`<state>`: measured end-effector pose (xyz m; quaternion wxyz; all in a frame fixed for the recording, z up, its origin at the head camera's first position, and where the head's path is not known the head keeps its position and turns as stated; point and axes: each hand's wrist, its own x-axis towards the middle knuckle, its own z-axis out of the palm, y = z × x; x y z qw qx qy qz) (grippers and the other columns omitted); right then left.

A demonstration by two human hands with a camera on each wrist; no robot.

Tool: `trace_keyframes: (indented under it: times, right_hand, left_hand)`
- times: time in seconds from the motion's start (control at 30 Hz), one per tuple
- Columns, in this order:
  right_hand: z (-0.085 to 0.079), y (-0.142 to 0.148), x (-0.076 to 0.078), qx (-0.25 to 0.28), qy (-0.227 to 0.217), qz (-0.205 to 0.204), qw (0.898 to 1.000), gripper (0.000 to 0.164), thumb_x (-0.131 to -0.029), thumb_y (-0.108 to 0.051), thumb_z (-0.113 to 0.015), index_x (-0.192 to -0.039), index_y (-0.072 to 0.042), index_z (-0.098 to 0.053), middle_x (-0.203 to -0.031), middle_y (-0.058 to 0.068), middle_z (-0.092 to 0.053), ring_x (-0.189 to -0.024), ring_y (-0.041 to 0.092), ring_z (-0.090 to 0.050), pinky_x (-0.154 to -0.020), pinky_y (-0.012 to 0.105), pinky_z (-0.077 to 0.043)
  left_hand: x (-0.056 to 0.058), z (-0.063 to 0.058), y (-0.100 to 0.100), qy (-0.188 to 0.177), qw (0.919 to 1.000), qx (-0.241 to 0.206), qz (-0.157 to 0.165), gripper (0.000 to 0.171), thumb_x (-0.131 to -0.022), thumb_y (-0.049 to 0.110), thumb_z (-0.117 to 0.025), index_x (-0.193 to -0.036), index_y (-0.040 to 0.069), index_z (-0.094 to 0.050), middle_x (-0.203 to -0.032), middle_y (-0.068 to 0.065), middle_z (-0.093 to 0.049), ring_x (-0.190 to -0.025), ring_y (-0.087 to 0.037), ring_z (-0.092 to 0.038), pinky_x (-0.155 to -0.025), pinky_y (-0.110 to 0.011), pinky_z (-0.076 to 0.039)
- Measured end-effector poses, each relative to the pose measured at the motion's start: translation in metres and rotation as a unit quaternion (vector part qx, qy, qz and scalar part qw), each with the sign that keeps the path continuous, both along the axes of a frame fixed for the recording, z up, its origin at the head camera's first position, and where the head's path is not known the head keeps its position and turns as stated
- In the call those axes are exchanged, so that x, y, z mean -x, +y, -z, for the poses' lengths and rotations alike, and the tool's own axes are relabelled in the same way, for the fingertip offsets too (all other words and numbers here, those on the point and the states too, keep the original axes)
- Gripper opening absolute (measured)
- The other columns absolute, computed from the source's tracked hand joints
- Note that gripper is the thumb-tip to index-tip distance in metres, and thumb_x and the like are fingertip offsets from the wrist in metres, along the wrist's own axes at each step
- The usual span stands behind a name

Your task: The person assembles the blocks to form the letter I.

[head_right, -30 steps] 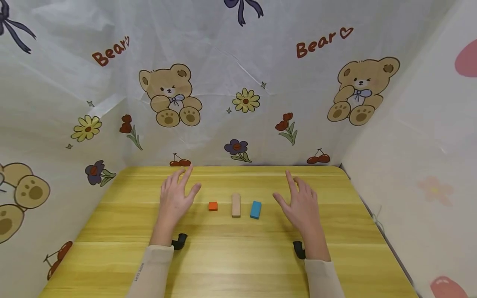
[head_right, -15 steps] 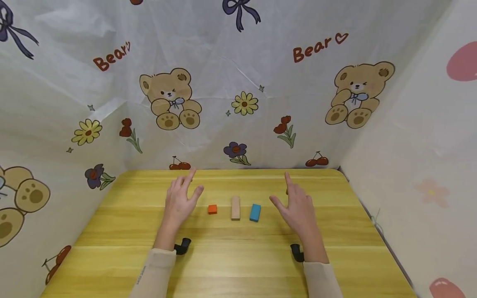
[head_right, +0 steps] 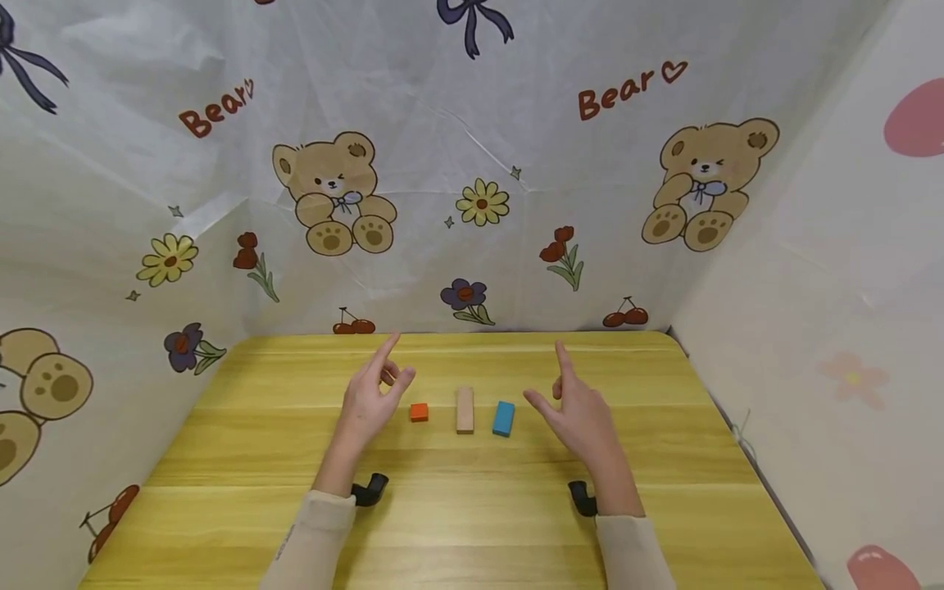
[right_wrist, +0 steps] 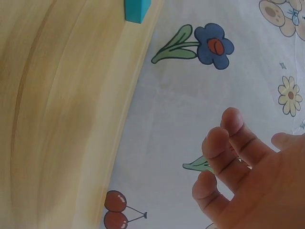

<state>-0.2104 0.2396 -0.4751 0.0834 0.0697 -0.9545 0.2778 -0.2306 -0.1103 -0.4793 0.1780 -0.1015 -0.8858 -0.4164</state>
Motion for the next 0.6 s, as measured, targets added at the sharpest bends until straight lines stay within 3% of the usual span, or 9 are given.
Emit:
trace_keyframes:
  times: [0.37,0.6]
  right_hand:
    - [0.005,-0.006,0.002,0.038,-0.045,-0.039,0.997,0.104,-0.1,-0.063,-0.064,-0.173,-0.022,-0.002,-0.094,0.004,-0.06,-0.063,0.016,-0.047,-0.057,0.03,-0.04]
    - [0.012,-0.009,0.003,0.036,-0.058,-0.046,0.997,0.103,-0.1,-0.062,-0.065,-0.173,-0.018,-0.007,-0.092,0.003,-0.06,-0.062,0.016,-0.048,-0.057,0.03,-0.04]
  left_hand:
    - [0.0,0.005,0.017,-0.055,0.9953,-0.054,0.059,0.069,-0.102,0.048,-0.07,-0.163,0.036,-0.041,-0.095,0.002,-0.064,-0.081,-0.012,-0.061,-0.076,-0.03,-0.051]
    - [-0.001,0.012,0.026,-0.082,0.9903,-0.076,0.082,0.067,-0.101,0.042,-0.072,-0.162,0.035,-0.044,-0.095,0.0,-0.064,-0.08,-0.012,-0.062,-0.074,-0.026,-0.052]
